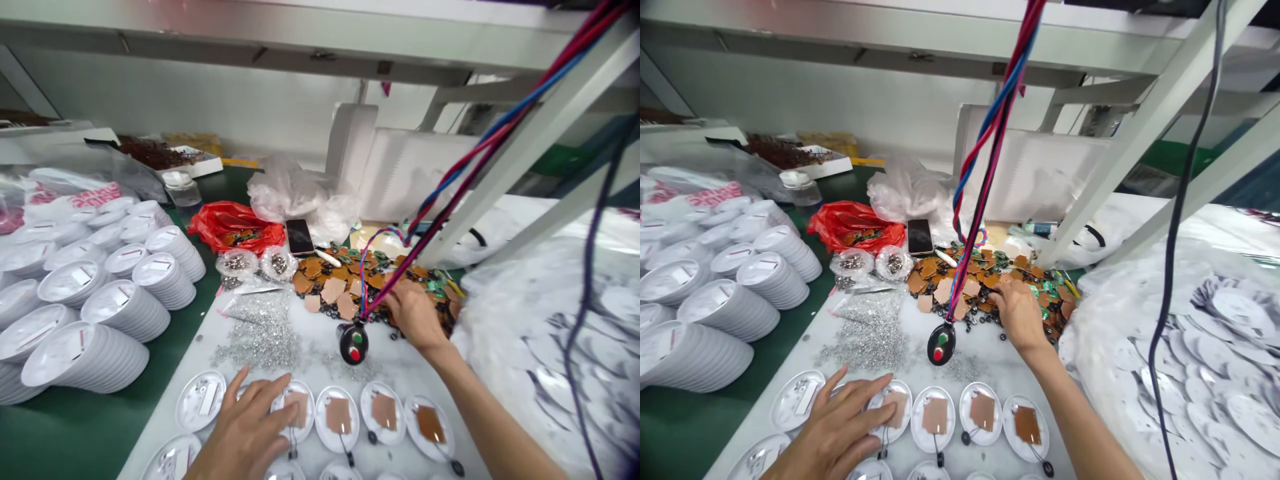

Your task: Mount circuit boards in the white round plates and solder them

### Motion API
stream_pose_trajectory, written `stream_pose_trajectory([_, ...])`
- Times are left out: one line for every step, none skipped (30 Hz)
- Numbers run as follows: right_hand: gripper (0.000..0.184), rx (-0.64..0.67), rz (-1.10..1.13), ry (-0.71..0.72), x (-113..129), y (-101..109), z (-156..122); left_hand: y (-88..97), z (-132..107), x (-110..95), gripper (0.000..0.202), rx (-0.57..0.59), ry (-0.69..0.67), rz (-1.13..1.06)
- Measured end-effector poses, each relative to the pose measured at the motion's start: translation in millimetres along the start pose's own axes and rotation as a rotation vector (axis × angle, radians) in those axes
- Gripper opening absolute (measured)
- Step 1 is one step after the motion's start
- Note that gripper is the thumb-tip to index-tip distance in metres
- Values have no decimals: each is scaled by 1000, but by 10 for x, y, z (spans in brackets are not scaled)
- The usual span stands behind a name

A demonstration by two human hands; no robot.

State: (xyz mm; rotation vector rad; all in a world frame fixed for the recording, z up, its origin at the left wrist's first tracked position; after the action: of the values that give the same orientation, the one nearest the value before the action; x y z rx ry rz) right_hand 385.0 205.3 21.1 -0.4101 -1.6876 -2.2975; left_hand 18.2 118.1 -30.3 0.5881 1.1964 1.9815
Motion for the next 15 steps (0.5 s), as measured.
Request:
stream_pose_trajectory([28, -26, 21, 5, 17, 15, 18, -3, -5, -2, 29, -16, -18, 1])
stream_pose_trajectory([28, -45, 45, 14, 46, 18, 48, -1, -7, -6, 30, -26, -26, 4])
stream_pose_trajectory([29, -52, 74, 27, 88, 5, 91, 7, -5, -12, 30, -25, -19, 6])
stream_pose_trajectory([30, -48, 108, 45, 139, -23, 141, 20, 3, -22, 30, -12, 2, 7])
stream_pose_trajectory([31, -36, 145, 64, 195, -59, 193, 40, 15, -36, 30, 9, 25, 6])
stream_pose_trajectory([32, -23, 185, 80, 250, -94, 239, 63, 29, -54, 30, 36, 49, 2])
stream_pose_trajectory([31, -18, 226, 89, 298, -119, 273, 90, 45, -72, 31, 63, 70, -4])
stream_pose_trajectory([30, -24, 267, 87, 335, -124, 290, 120, 60, -88, 32, 83, 86, -11])
stream_pose_trajectory([27, -40, 308, 77, 359, -104, 286, 153, 71, -102, 34, 90, 93, -17])
stream_pose_trajectory([24, -66, 350, 55, 368, -56, 261, 187, 76, -110, 37, 93, 102, -23])
stream_pose_trajectory([22, -98, 392, 26, 364, 19, 212, 221, 72, -112, 38, 94, 118, -28])
stream_pose_trajectory([22, -127, 435, -4, 351, 116, 141, 256, 57, -110, 39, 99, 138, -35])
stream_pose_trajectory([27, -158, 476, -37, 332, 231, 47, 289, 29, -107, 39, 112, 162, -48])
stream_pose_trajectory([32, -191, 509, -67, 312, 357, -70, 322, -11, -107, 37, 126, 183, -65])
stream_pose_trajectory([34, -211, 535, -97, 298, 480, -210, 352, -61, -113, 35, 146, 195, -86])
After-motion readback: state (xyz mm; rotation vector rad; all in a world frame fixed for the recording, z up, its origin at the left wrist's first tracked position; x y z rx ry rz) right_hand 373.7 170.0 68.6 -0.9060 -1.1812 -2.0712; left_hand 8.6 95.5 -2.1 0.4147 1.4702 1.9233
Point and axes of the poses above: each hand's wrist, its own z-axis towards the middle knuckle, its own y-axis out of the back of the hand, x = y × z, the point moved 2 cm from there along z, towards the middle knuckle, and after that the axes turned 15 degrees about z, right-handed, at the moved point
